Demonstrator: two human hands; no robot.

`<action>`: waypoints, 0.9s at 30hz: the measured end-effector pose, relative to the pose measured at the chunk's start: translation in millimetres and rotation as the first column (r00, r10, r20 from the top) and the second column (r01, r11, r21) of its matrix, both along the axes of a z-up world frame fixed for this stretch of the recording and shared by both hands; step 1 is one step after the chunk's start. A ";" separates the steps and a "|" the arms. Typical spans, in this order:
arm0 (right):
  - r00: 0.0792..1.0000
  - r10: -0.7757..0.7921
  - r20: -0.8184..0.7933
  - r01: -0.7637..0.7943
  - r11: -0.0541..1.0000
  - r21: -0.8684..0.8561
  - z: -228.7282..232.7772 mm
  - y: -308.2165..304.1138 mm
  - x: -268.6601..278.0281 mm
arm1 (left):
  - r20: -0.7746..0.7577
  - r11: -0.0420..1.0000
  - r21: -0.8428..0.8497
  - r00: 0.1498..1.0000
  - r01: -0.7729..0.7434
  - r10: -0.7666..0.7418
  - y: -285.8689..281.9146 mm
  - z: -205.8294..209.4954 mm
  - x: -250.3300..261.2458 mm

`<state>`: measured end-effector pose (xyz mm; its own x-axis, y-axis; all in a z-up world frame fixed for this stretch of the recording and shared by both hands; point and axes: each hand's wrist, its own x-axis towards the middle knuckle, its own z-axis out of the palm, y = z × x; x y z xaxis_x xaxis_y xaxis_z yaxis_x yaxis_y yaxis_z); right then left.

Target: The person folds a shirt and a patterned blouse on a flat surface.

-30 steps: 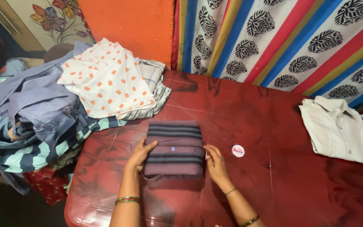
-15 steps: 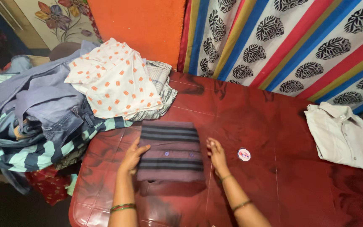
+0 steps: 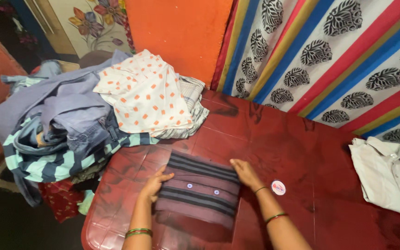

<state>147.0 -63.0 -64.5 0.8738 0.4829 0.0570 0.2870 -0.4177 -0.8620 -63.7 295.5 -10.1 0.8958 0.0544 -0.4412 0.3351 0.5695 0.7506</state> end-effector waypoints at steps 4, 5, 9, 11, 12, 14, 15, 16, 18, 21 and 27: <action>0.984 -0.040 -0.176 0.038 0.999 -0.012 14.3 -44.7 15.0 | 0.074 0.995 -0.038 0.994 0.088 -0.085 -38.2 -8.5 11.6; 0.983 -0.051 -0.178 0.050 0.999 -0.011 15.3 -49.3 14.6 | 0.006 0.995 0.051 0.996 0.090 -0.091 -41.7 -9.1 16.2; 0.970 -0.226 -0.091 0.230 0.973 0.033 18.1 -52.8 7.3 | 0.223 0.902 0.430 0.965 0.026 -0.134 -47.5 -17.8 38.3; 0.949 -0.314 -0.027 0.315 0.949 0.010 22.2 -45.8 3.8 | 0.245 0.809 0.587 0.962 -0.047 -0.122 -41.2 -19.3 59.7; 0.922 -0.383 0.061 0.382 0.924 0.020 23.2 -39.9 0.5 | 0.263 0.688 0.716 0.959 -0.119 -0.109 -40.7 -22.4 61.1; 0.880 -0.449 0.151 0.449 0.893 0.039 27.8 -28.5 -10.4 | 0.156 0.636 0.767 0.987 -0.089 -0.049 -41.5 -24.9 61.0; 0.881 -0.435 0.185 0.434 0.900 0.044 32.3 -22.6 -16.2 | 0.056 0.583 0.811 0.998 -0.057 0.020 -41.9 -23.1 63.7; 0.880 -0.423 0.218 0.423 0.905 0.048 38.5 -19.5 -21.5 | 0.059 0.581 0.812 0.998 -0.056 0.013 -44.2 -21.2 64.9; 0.855 -0.428 0.293 0.436 0.899 0.039 53.9 -17.4 -32.7 | 0.018 0.336 0.941 0.998 -0.039 0.064 -49.7 -17.8 60.7; 0.799 -0.430 0.420 0.448 0.892 0.060 71.0 -11.1 -70.0 | -0.019 0.242 0.970 0.996 -0.004 0.089 -46.1 -9.1 54.8; 0.812 -0.252 0.526 0.343 0.936 -0.081 65.2 32.8 -139.2 | -0.040 0.220 0.975 0.995 0.020 0.087 -44.9 4.0 52.5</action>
